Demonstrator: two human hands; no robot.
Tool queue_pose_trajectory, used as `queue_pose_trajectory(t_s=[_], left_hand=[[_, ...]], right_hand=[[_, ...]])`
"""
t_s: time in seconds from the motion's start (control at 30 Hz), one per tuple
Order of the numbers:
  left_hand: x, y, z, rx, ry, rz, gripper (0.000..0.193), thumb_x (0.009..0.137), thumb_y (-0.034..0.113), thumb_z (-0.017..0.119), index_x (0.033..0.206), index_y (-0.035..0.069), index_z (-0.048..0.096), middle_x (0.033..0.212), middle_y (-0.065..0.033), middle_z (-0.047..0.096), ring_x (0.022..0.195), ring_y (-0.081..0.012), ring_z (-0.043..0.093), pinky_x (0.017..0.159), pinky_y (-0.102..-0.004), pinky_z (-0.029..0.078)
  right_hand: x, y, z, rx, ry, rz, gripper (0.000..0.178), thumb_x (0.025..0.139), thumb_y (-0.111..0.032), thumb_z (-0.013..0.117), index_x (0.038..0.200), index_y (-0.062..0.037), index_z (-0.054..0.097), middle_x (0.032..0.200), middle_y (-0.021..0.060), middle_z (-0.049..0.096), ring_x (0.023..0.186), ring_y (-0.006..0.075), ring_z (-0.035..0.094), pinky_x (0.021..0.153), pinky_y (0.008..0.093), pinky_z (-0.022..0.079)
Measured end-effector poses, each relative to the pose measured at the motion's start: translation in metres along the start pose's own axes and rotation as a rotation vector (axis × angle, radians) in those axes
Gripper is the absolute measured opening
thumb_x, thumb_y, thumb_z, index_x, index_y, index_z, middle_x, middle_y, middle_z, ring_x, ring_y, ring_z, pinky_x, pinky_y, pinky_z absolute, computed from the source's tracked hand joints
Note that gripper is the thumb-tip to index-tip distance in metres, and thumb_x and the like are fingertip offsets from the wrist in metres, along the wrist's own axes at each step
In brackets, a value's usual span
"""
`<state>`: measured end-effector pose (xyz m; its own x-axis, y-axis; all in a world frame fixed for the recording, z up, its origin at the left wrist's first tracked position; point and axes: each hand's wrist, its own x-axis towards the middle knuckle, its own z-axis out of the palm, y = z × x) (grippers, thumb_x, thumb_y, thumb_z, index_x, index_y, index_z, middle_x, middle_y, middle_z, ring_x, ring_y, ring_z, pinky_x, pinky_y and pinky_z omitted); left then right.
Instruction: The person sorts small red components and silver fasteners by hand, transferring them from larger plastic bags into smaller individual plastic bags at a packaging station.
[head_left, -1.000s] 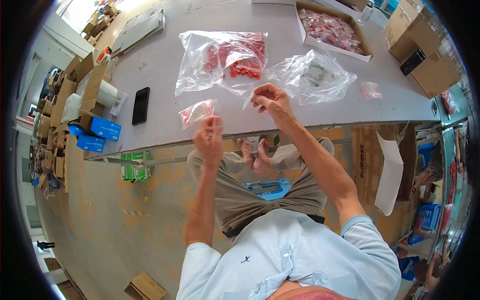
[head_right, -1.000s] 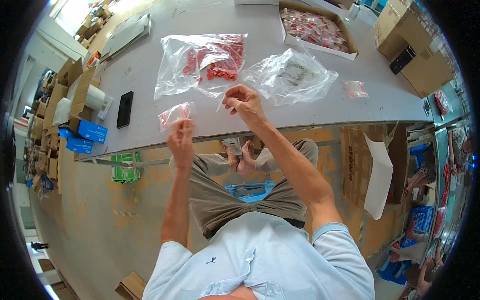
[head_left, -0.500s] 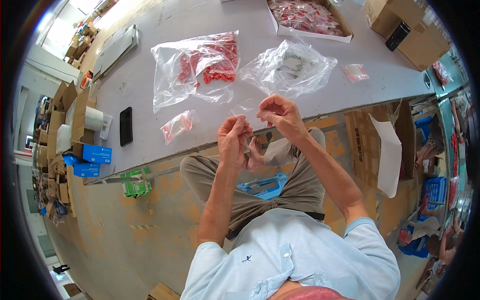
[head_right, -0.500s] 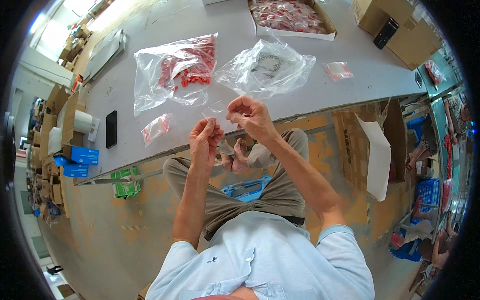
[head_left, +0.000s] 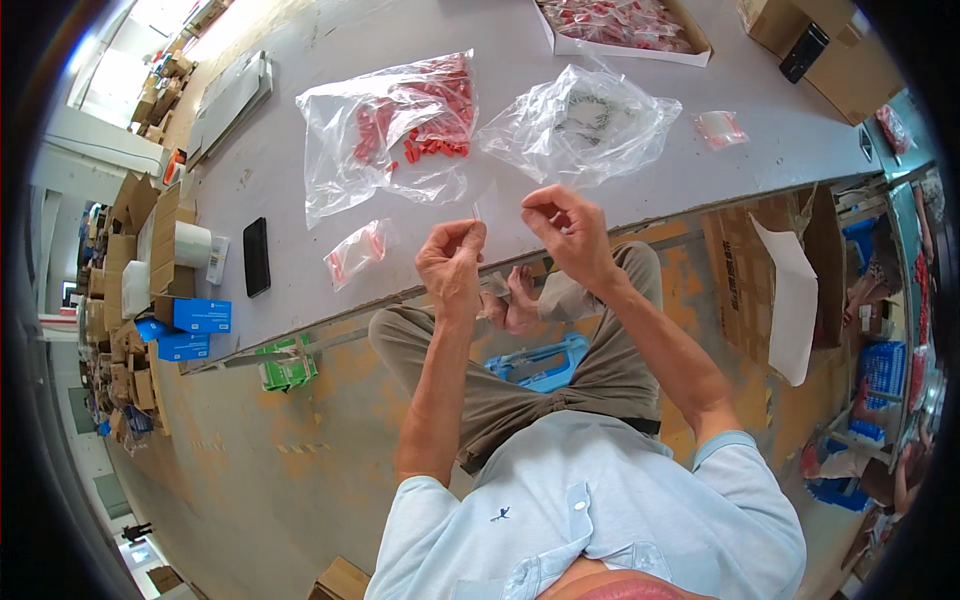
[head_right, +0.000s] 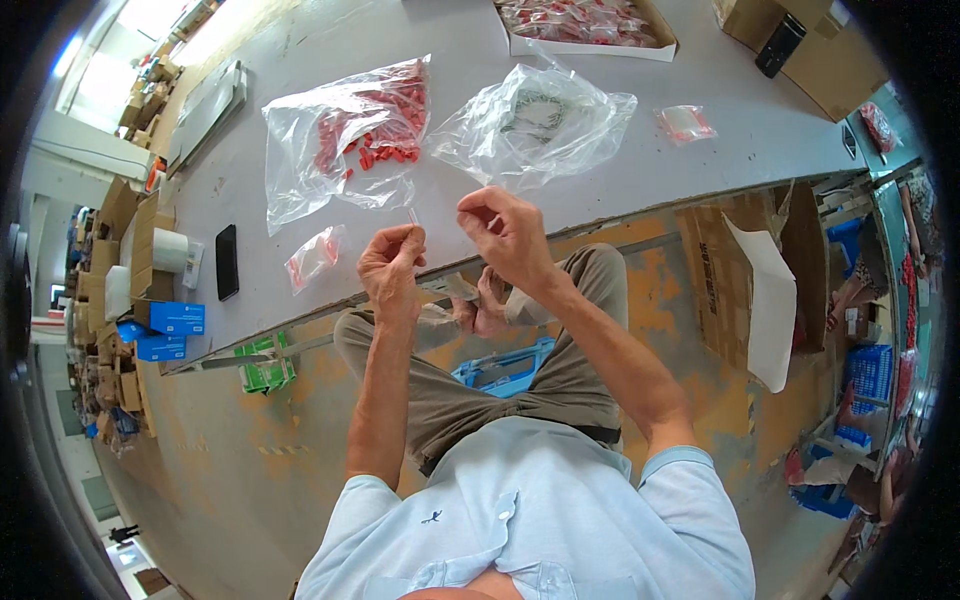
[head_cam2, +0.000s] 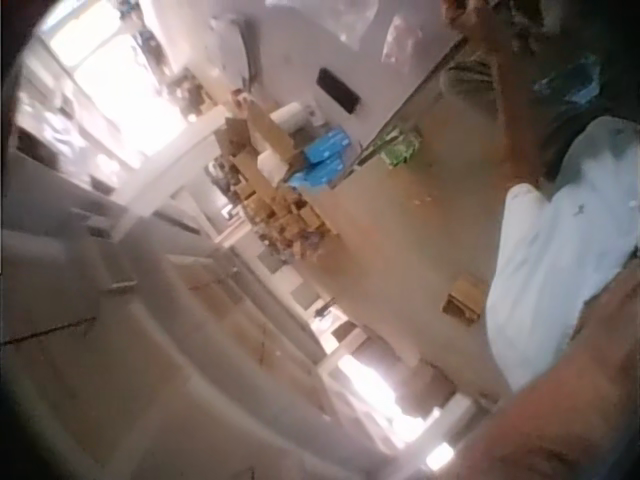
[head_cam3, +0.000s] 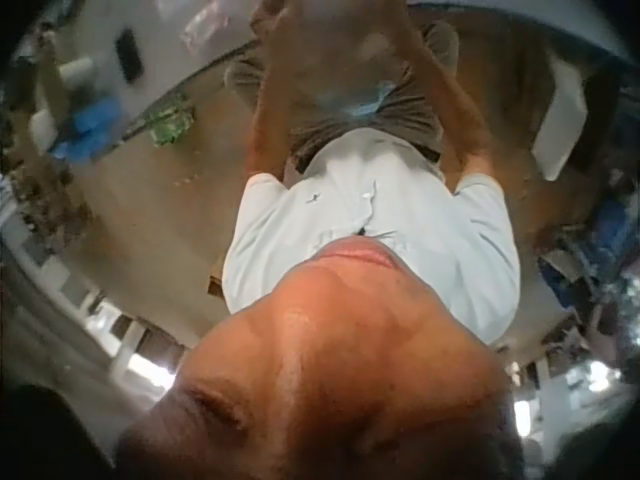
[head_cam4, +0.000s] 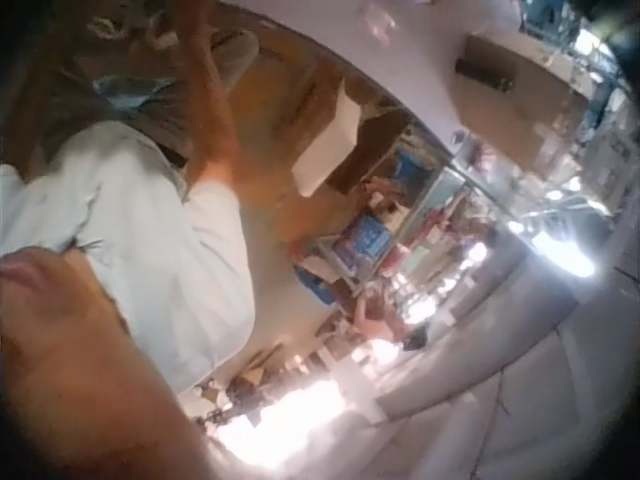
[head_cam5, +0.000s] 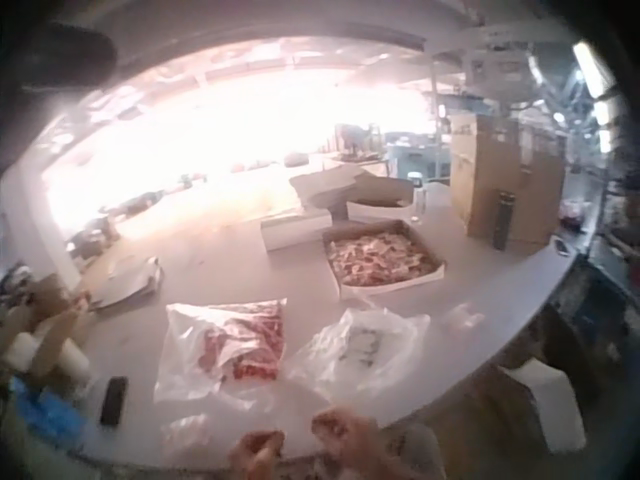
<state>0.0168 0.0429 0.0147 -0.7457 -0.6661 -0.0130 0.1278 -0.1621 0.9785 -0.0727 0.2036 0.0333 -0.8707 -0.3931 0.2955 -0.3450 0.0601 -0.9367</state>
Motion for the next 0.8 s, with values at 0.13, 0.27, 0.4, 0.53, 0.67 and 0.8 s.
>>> queue_pose_trajectory(t_s=[0.13,0.27,0.4,0.53,0.67,0.8], left_hand=[[0.000,0.002,0.011,0.080,-0.047,0.024,0.010,0.089,0.006,0.081,0.089,0.003,0.072,0.079,0.0003,0.069,0.069,-0.0044,0.058,0.060,-0.0211,0.045],[-0.004,0.002,0.021,0.073,-0.095,0.040,0.012,0.089,0.005,0.081,0.086,0.002,0.069,0.079,-0.0003,0.069,0.070,-0.0046,0.058,0.062,-0.0211,0.047],[-0.007,0.004,0.024,0.098,-0.128,0.039,0.012,0.090,0.001,0.079,0.087,0.002,0.068,0.078,-0.0017,0.068,0.067,-0.0062,0.057,0.061,-0.0212,0.047],[-0.009,0.007,0.026,0.056,-0.201,-0.014,0.011,0.091,0.002,0.078,0.089,0.002,0.068,0.080,-0.0027,0.069,0.068,-0.0070,0.059,0.062,-0.0216,0.048],[-0.008,0.011,0.023,0.029,-0.268,-0.062,0.009,0.092,0.004,0.078,0.091,0.001,0.069,0.083,-0.0037,0.071,0.071,-0.0083,0.063,0.065,-0.0224,0.051],[-0.005,0.005,0.020,0.044,-0.327,-0.069,0.008,0.093,0.004,0.076,0.097,0.000,0.071,0.085,-0.0033,0.071,0.074,-0.0086,0.065,0.067,-0.0235,0.053]], right_hand=[[-0.002,-0.010,0.009,0.040,-0.109,0.078,0.017,0.092,-0.014,0.075,0.104,-0.0026,0.073,0.086,0.0073,0.075,0.078,0.0106,0.070,0.065,0.0279,0.054],[0.000,-0.015,0.008,0.079,-0.117,0.072,0.020,0.092,-0.019,0.076,0.102,-0.0012,0.073,0.086,0.0068,0.075,0.077,0.0115,0.070,0.067,0.0290,0.055],[0.003,-0.016,0.006,0.072,-0.154,0.137,0.022,0.093,-0.020,0.074,0.100,0.0010,0.073,0.084,0.0063,0.074,0.077,0.0113,0.069,0.066,0.0298,0.055],[0.005,-0.010,0.001,0.211,-0.173,0.250,0.019,0.096,-0.016,0.069,0.100,0.0020,0.073,0.082,0.0056,0.073,0.073,0.0093,0.067,0.063,0.0270,0.057],[0.005,-0.012,-0.007,0.274,-0.196,0.315,0.018,0.096,-0.014,0.066,0.098,0.0025,0.073,0.082,0.0052,0.073,0.071,0.0084,0.066,0.062,0.0255,0.058],[0.006,-0.013,-0.013,0.200,-0.237,0.306,0.017,0.095,-0.013,0.066,0.098,0.0026,0.073,0.079,0.0051,0.072,0.070,0.0080,0.066,0.062,0.0262,0.056]])
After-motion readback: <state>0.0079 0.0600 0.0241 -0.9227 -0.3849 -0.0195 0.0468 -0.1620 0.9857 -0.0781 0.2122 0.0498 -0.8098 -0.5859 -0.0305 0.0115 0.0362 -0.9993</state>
